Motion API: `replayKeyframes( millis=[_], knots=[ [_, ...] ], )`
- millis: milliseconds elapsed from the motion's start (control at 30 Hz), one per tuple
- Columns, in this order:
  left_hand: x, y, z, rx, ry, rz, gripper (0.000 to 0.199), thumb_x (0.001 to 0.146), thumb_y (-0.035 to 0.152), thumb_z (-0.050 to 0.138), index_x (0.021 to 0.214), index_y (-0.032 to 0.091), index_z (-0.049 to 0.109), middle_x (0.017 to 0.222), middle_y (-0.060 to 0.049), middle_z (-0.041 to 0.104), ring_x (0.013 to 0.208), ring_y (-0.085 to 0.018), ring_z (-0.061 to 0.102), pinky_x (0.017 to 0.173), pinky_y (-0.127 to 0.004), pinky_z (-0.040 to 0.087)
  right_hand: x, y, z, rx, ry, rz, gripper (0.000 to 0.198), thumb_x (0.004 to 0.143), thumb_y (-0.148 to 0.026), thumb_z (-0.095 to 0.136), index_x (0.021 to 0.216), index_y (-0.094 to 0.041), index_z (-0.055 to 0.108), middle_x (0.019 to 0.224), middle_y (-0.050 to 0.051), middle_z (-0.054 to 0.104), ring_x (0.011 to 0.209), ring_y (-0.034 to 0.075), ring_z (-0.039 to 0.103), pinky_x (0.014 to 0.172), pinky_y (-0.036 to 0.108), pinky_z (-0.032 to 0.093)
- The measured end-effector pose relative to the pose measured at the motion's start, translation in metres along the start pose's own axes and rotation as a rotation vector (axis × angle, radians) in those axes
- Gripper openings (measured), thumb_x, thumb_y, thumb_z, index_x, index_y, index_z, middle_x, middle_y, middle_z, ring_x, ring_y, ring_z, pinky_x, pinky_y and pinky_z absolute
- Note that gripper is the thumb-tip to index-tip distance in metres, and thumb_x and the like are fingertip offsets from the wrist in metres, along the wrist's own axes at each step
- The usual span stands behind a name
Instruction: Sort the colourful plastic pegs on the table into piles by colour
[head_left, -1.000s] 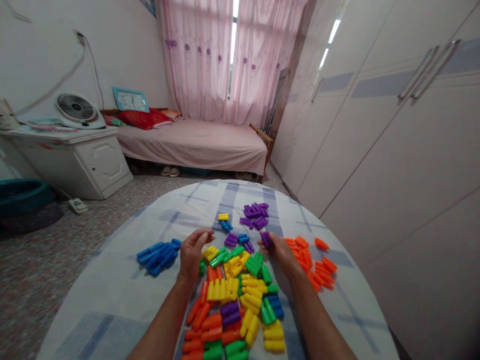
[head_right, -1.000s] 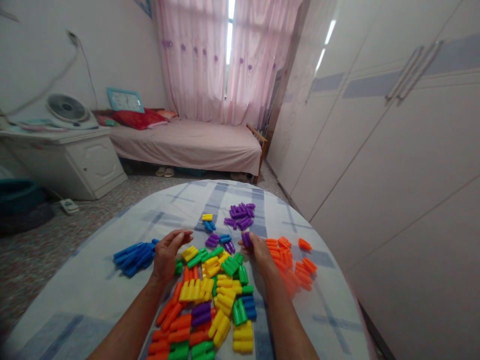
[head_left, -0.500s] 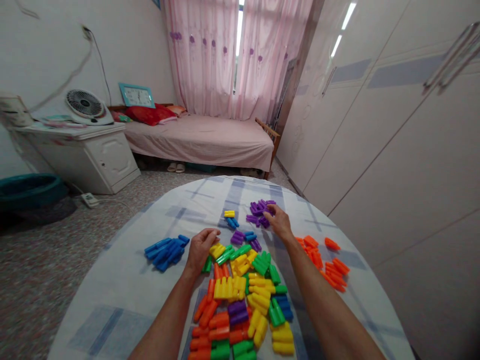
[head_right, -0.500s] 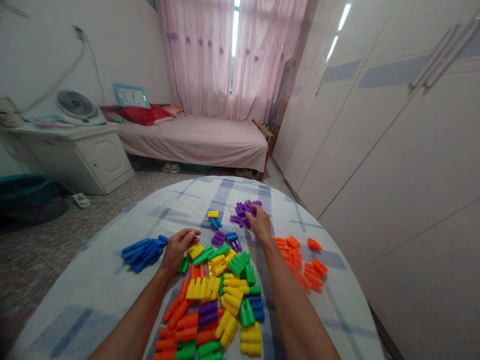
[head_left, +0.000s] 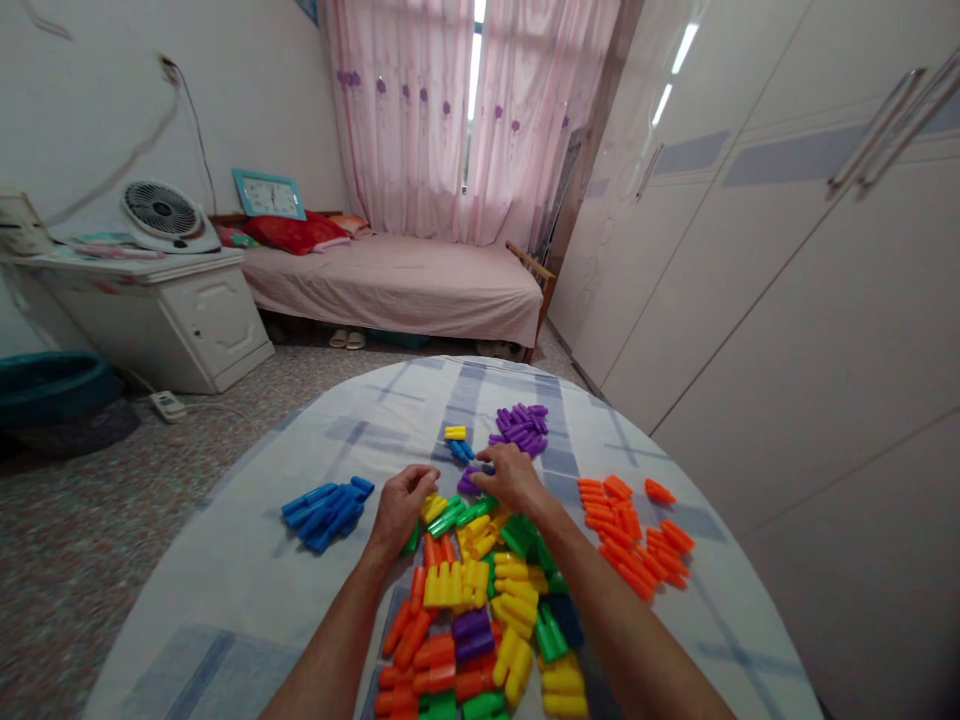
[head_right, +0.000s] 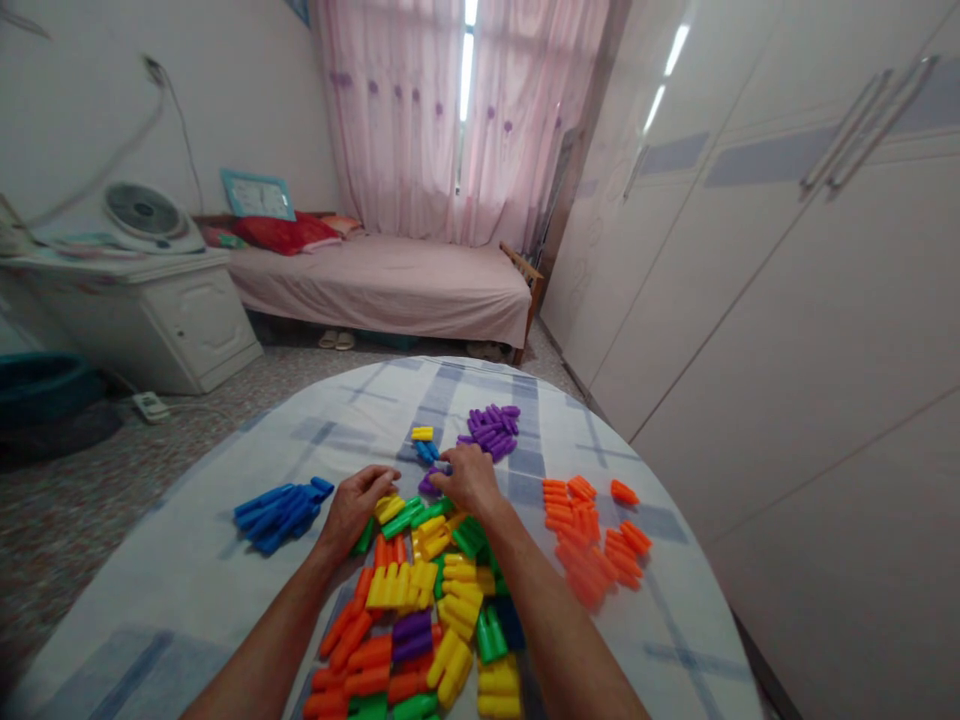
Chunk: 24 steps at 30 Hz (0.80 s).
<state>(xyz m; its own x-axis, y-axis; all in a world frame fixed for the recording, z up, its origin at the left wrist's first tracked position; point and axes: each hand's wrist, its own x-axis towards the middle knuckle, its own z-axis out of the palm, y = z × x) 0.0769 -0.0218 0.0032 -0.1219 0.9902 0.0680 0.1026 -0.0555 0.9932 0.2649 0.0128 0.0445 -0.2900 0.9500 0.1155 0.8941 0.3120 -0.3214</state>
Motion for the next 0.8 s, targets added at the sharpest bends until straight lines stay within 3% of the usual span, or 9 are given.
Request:
replayKeyframes(
  millis=[167, 300, 467, 667, 800],
  knots=[
    [0.001, -0.002, 0.0, 0.0, -0.005, 0.006, 0.03, 0.071, 0.043, 0.059, 0.079, 0.015, 0.065, 0.075, -0.003, 0.066, 0.072, -0.018, 0.064, 0.064, -0.024, 0.048, 0.003, -0.01, 0.007, -0.104, -0.092, 0.048, 0.035, 0.071, -0.047, 0.063, 0.096, -0.023, 0.069, 0.098, 0.009, 0.065, 0.096, 0.026, 0.055, 0.078, 0.034, 0.037],
    [0.002, -0.003, 0.0, 0.017, -0.006, 0.012, 0.03, 0.072, 0.042, 0.058, 0.079, 0.014, 0.065, 0.075, -0.003, 0.066, 0.072, -0.018, 0.064, 0.064, -0.025, 0.048, -0.002, -0.007, 0.012, -0.049, -0.061, 0.017, 0.028, 0.072, -0.04, 0.063, 0.092, -0.021, 0.069, 0.094, 0.006, 0.066, 0.094, 0.023, 0.055, 0.077, 0.03, 0.037],
    [0.002, -0.002, 0.001, 0.03, 0.001, 0.007, 0.03, 0.071, 0.041, 0.057, 0.079, 0.014, 0.065, 0.074, -0.004, 0.067, 0.071, -0.017, 0.063, 0.062, -0.024, 0.047, -0.007, 0.016, 0.005, 0.196, 0.117, 0.057, 0.028, 0.08, -0.031, 0.052, 0.1, -0.018, 0.066, 0.098, 0.006, 0.068, 0.091, 0.019, 0.059, 0.081, 0.027, 0.04],
    [0.001, -0.004, 0.001, 0.05, 0.0, 0.02, 0.029, 0.072, 0.04, 0.056, 0.08, 0.014, 0.065, 0.076, -0.004, 0.067, 0.071, -0.017, 0.062, 0.064, -0.025, 0.047, 0.015, 0.069, -0.009, 0.365, 0.419, 0.394, 0.037, 0.075, -0.036, 0.053, 0.104, -0.016, 0.064, 0.093, 0.007, 0.069, 0.085, 0.021, 0.062, 0.079, 0.033, 0.046],
    [0.002, -0.004, 0.0, 0.064, 0.008, 0.039, 0.028, 0.073, 0.04, 0.056, 0.08, 0.014, 0.065, 0.076, -0.003, 0.067, 0.07, -0.016, 0.061, 0.063, -0.023, 0.046, 0.026, 0.087, -0.009, 0.416, 0.463, 0.412, 0.037, 0.074, -0.034, 0.051, 0.105, -0.018, 0.064, 0.092, 0.005, 0.069, 0.083, 0.018, 0.063, 0.079, 0.031, 0.047]
  ],
)
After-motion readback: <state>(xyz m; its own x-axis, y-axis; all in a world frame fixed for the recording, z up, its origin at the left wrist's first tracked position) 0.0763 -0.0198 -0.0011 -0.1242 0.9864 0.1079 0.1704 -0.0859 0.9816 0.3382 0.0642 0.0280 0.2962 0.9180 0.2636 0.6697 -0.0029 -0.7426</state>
